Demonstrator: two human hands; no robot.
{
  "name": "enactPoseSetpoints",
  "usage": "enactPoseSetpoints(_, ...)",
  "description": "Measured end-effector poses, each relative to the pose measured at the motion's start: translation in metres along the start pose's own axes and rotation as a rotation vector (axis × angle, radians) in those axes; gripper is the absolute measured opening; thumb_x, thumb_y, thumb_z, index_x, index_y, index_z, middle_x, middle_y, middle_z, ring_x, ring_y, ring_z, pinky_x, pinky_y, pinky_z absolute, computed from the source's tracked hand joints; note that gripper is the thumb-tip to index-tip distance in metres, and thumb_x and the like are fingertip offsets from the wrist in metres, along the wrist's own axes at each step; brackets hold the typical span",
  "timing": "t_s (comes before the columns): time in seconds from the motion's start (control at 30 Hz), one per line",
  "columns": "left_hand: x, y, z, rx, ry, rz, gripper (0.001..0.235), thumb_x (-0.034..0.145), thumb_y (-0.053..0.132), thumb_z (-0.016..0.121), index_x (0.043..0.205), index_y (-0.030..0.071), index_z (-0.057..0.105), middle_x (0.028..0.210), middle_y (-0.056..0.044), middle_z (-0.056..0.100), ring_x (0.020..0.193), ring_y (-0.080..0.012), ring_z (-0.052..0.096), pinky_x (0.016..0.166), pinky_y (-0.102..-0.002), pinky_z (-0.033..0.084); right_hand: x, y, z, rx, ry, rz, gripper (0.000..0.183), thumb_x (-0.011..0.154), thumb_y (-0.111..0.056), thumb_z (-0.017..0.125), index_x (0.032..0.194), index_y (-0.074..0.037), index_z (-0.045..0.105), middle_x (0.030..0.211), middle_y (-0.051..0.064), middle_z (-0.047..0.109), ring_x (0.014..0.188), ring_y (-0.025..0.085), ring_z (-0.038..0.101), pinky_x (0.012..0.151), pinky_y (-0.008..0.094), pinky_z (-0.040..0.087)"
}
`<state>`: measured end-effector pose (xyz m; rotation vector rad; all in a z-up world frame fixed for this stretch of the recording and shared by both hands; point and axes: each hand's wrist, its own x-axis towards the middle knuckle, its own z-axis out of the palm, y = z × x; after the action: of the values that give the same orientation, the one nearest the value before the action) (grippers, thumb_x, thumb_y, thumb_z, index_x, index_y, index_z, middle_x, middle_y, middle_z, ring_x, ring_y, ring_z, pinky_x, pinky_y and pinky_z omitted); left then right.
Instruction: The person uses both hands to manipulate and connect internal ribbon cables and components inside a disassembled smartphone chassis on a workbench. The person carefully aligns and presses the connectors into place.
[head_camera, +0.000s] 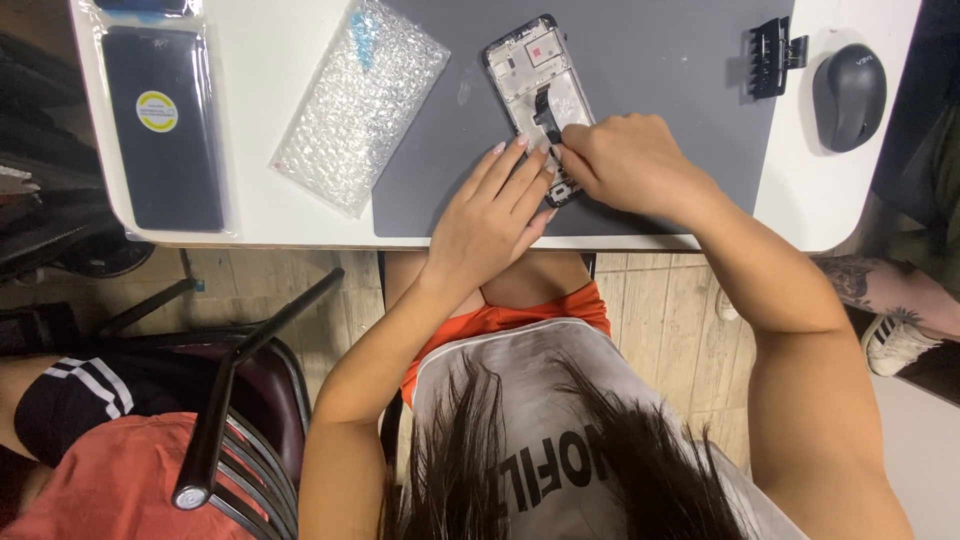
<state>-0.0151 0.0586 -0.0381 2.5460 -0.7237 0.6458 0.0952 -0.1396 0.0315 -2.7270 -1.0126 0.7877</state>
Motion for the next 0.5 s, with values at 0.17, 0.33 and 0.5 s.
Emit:
enactPoseSetpoints(0.17,-0.0016,-0.0003,0.002,-0.019,-0.006,-0.011,0.041,0.108,0.037,0.058,0.134,0.006,0.064,0.144,-0.015,0.063,0.141,-0.0307,0.055,0.123,-0.044,0.04,-0.0023,-0.0029,-0.0046,0.024,-0.015,-0.004,0.036,0.111,-0.03,0.051,0.095,-0.009,0.075,0.065,0.016,0.073,0.064,0.04,0.076,0.059,0.043,0.057)
enactPoseSetpoints(0.33,-0.0025,-0.0004,0.004,-0.077,-0.004,-0.038,0.042,0.107,0.037,0.062,0.132,0.003,0.063,0.145,-0.017,0.061,0.142,-0.0318,0.055,0.123,-0.043,0.041,-0.0052,-0.0008,-0.0006,0.034,0.019,-0.021,0.037,0.112,-0.03,0.049,0.099,-0.007,0.075,0.067,0.019,0.073,0.067,0.043,0.076,0.058,0.045,0.057)
enactPoseSetpoints(0.5,-0.002,0.0004,0.0024,-0.125,0.0,-0.06,0.04,0.107,0.034,0.063,0.129,0.001,0.062,0.144,-0.018,0.062,0.141,-0.0322,0.056,0.122,-0.043,0.043,-0.0054,-0.0028,-0.0044,-0.007,-0.035,-0.031,0.036,0.112,-0.029,0.05,0.098,-0.01,0.077,0.068,0.018,0.075,0.069,0.04,0.077,0.061,0.044,0.058)
